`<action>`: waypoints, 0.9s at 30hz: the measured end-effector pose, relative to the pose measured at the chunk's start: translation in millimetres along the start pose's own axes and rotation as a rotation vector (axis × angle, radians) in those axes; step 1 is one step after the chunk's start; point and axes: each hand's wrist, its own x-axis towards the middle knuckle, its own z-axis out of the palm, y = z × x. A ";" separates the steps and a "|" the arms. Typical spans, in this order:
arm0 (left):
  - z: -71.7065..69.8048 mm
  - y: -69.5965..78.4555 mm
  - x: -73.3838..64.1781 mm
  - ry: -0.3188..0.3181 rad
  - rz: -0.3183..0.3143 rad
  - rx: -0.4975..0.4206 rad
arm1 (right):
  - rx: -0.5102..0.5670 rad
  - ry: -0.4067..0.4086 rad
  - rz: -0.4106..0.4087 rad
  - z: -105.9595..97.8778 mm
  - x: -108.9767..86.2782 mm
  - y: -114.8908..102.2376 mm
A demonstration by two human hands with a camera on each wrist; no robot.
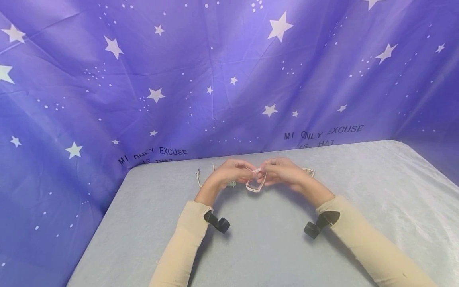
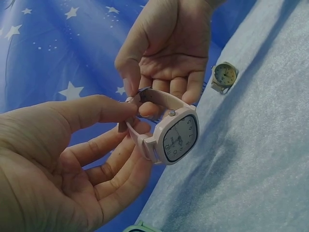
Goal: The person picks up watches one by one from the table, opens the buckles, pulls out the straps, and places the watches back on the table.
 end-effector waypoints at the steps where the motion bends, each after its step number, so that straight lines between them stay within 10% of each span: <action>1: -0.4 0.4 -0.2 -0.003 0.003 0.000 | -0.001 -0.006 -0.002 -0.3 -0.2 -0.4; 27: -2.2 -1.0 0.8 -0.020 -0.002 -0.018 | 0.030 -0.034 0.002 0.4 -1.0 -1.2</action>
